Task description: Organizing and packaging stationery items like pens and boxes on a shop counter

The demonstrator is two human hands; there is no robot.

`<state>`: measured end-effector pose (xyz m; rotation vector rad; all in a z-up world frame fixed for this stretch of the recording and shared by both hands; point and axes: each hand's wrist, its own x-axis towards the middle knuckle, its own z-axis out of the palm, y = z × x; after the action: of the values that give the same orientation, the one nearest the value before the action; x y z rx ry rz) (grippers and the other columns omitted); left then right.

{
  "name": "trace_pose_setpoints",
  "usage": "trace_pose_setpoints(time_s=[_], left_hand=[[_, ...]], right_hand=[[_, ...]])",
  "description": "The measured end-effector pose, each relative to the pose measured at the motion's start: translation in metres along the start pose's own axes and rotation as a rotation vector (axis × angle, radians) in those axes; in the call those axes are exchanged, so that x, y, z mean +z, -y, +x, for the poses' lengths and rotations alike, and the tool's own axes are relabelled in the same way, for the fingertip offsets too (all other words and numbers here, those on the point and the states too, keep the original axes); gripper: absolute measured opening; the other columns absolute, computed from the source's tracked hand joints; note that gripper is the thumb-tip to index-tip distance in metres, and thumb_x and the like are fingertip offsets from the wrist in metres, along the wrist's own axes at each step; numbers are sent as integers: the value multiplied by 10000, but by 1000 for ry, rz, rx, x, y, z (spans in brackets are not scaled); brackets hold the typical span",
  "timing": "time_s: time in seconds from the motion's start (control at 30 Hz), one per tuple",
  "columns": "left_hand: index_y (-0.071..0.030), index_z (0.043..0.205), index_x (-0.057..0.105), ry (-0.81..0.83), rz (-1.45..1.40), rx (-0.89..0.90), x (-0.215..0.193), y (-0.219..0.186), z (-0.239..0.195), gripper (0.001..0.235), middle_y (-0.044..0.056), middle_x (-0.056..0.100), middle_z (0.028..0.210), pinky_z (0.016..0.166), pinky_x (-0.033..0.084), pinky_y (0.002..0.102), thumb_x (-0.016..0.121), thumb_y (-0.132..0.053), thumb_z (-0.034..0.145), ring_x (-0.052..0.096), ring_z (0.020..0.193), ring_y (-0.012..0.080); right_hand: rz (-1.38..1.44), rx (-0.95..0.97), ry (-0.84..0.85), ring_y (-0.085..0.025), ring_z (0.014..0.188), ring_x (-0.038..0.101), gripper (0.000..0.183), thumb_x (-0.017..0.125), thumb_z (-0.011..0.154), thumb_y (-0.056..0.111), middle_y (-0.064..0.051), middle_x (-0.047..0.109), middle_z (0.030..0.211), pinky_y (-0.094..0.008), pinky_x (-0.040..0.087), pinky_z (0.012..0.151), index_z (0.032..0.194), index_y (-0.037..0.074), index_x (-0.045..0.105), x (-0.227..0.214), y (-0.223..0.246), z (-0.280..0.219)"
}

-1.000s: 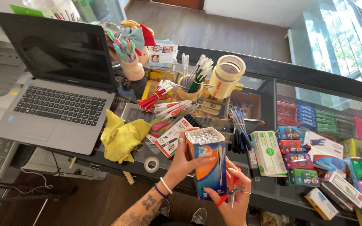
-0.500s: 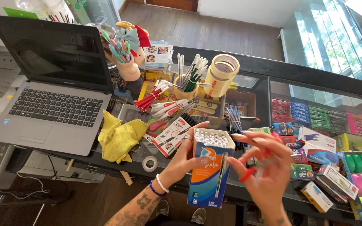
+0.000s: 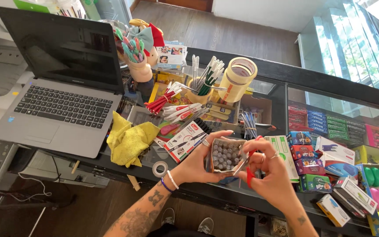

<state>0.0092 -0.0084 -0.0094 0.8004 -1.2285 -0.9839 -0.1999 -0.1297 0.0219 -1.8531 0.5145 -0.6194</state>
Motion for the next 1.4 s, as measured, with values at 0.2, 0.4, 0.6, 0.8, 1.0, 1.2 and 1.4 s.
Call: trace_pose_setpoints(time_s=[0.2,0.4,0.6,0.8,1.0,1.2,1.4], left_hand=[[-159,1647,240,-17,529,263,-2,10,-20,920,170,338,1706,1322,426,542,842,-261,960,337,1618,370],[-280,1021,729,-26,1048,362,4,-1,-27,150,-18,585,1340,1102,415,511,848,-358,974,526,1354,345],[-242,903,713,-91,1031,442,11,-11,-21,146,-47,647,1149,1036,412,472,832,-261,985,599,1188,263],[-232,826,736,-94,937,259,3,-8,-21,184,-82,687,1072,1042,375,466,899,-293,885,600,1106,239],[-197,1086,770,104,951,309,-19,-19,-12,349,25,726,1147,997,432,418,795,-498,910,592,1072,234],[-276,919,727,187,1033,404,-23,-16,6,168,-46,645,1074,942,407,438,812,-417,950,586,1024,235],[-182,914,694,415,806,370,-34,-29,27,158,9,649,989,937,444,372,702,-275,1042,638,911,215]], right_hand=[[34,-66,48,-200,791,852,543,867,775,-99,-112,641,1230,-306,704,783,1177,146,597,-5,-17,-12],[-4,-75,81,-156,685,834,482,858,831,-37,-111,625,1208,-234,584,577,1183,159,592,-7,-15,-15],[-68,-68,87,-84,484,443,462,851,826,-54,-72,662,1169,-220,513,585,1167,155,619,-6,-14,-16],[-154,-15,54,-90,547,443,468,809,802,-123,-49,649,1180,-239,490,598,1149,149,653,-4,-4,-14],[-48,-44,44,-128,505,697,635,866,674,-156,-103,735,1041,-306,593,523,1230,88,679,-17,-9,2],[-667,-129,84,-140,957,705,663,960,751,205,-21,684,1276,-343,501,956,1329,199,635,-36,53,-2],[-1498,40,292,-204,1463,575,741,978,543,409,53,726,1274,-518,682,879,1163,262,599,-68,98,-13]])
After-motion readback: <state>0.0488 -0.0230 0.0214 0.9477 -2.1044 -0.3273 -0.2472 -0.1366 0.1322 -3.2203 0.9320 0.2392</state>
